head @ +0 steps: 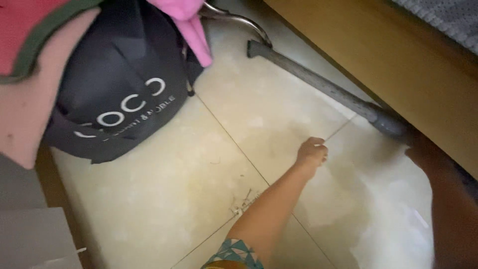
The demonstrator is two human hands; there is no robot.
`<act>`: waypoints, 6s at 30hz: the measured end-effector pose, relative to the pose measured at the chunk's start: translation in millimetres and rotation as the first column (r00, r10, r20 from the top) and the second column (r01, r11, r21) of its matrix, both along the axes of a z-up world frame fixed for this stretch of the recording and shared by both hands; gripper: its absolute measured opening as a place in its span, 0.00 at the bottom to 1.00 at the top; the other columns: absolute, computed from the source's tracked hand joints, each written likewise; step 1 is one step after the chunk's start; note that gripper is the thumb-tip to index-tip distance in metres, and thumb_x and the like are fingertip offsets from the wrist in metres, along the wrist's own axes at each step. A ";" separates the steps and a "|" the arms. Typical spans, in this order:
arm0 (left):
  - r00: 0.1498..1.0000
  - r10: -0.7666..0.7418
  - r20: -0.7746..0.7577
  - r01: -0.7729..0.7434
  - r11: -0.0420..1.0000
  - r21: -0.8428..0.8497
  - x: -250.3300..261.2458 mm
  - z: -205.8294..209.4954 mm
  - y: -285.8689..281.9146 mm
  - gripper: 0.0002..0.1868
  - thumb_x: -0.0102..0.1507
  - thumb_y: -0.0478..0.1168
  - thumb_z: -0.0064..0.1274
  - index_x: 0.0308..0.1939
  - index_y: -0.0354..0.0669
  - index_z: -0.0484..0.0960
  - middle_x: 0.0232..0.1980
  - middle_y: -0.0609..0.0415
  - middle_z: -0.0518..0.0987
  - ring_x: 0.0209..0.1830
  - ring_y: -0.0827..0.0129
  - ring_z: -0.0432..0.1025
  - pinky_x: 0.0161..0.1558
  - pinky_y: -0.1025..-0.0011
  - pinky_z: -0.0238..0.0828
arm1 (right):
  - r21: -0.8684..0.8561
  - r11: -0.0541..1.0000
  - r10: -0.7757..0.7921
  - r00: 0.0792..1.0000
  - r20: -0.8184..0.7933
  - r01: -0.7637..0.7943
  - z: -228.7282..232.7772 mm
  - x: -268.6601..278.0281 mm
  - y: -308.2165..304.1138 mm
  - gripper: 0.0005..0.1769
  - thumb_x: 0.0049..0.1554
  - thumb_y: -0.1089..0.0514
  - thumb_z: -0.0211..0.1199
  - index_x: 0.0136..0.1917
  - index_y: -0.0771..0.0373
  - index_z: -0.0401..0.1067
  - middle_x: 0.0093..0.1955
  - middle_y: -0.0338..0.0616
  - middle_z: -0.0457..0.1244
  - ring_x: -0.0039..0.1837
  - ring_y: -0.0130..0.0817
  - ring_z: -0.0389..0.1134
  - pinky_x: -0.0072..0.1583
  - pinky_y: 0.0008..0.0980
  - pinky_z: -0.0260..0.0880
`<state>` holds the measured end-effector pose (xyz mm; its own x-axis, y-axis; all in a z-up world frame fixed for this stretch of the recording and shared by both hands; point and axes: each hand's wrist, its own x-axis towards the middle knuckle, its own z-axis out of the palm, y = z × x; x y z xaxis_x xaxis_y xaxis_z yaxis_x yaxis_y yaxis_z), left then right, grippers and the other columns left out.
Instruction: Vacuuming the floor under a bed and moving items in a bedroom.
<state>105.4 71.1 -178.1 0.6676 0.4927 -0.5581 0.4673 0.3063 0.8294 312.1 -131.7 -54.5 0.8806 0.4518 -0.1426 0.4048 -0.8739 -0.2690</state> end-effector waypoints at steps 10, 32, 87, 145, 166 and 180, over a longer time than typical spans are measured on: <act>0.957 -0.238 -0.166 0.229 0.971 -0.067 -6.2 0.9 -49.5 0.19 0.63 0.37 0.53 0.58 0.41 0.77 0.41 0.49 0.80 0.35 0.66 0.76 0.35 0.66 0.75 | -0.180 0.972 0.131 0.985 -0.115 -0.150 -119.1 -35.9 -51.1 0.49 0.37 0.47 0.81 0.70 0.52 0.68 0.66 0.49 0.64 0.68 0.44 0.65 0.67 0.44 0.65; 0.939 0.064 -0.337 -0.229 0.847 -0.479 4.6 -24.9 -143.8 0.39 0.62 0.62 0.61 0.66 0.38 0.73 0.66 0.44 0.73 0.63 0.60 0.70 0.62 0.62 0.72 | -0.297 0.930 -0.009 0.794 -0.608 -0.217 -116.2 -127.5 -42.3 0.50 0.42 0.28 0.68 0.70 0.56 0.68 0.63 0.48 0.68 0.65 0.44 0.70 0.65 0.41 0.71; 0.881 0.426 0.206 -0.249 0.787 -0.564 -30.0 109.1 101.8 0.49 0.58 0.72 0.52 0.74 0.49 0.60 0.66 0.40 0.68 0.65 0.48 0.66 0.67 0.47 0.59 | 0.581 0.746 0.359 0.538 -0.763 0.327 92.7 -202.1 124.1 0.55 0.43 0.66 0.62 0.82 0.50 0.47 0.31 0.49 0.61 0.25 0.36 0.59 0.29 0.39 0.59; 0.934 0.270 0.234 -0.230 0.956 -0.184 -78.7 155.3 122.4 0.42 0.58 0.63 0.50 0.74 0.60 0.58 0.71 0.55 0.65 0.72 0.57 0.58 0.66 0.46 0.57 | 0.700 0.694 0.321 0.798 -0.509 0.167 54.4 -208.5 243.6 0.48 0.43 0.57 0.66 0.77 0.51 0.59 0.45 0.51 0.71 0.44 0.44 0.74 0.46 0.40 0.74; 0.905 0.410 0.115 -0.398 0.910 -0.116 -67.4 159.9 106.5 0.39 0.60 0.57 0.47 0.75 0.60 0.57 0.71 0.55 0.63 0.73 0.57 0.54 0.67 0.39 0.47 | 0.638 0.743 0.423 0.595 -0.684 0.205 69.6 -190.1 226.0 0.53 0.38 0.68 0.63 0.77 0.47 0.59 0.33 0.44 0.64 0.28 0.31 0.62 0.30 0.35 0.62; 0.857 0.467 0.217 -0.434 0.882 -0.186 -59.1 147.3 90.6 0.39 0.57 0.52 0.57 0.69 0.47 0.63 0.58 0.48 0.72 0.54 0.59 0.70 0.47 0.57 0.68 | 0.524 0.850 0.336 0.819 -0.466 -0.051 54.7 -198.7 214.4 0.54 0.42 0.57 0.68 0.80 0.46 0.54 0.44 0.51 0.71 0.40 0.43 0.74 0.45 0.39 0.74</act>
<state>46.3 161.7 -30.8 0.5138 0.7100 -0.4816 0.0370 0.5425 0.8392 113.4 82.7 0.2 0.6162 0.7379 -0.2753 0.2220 -0.4981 -0.8382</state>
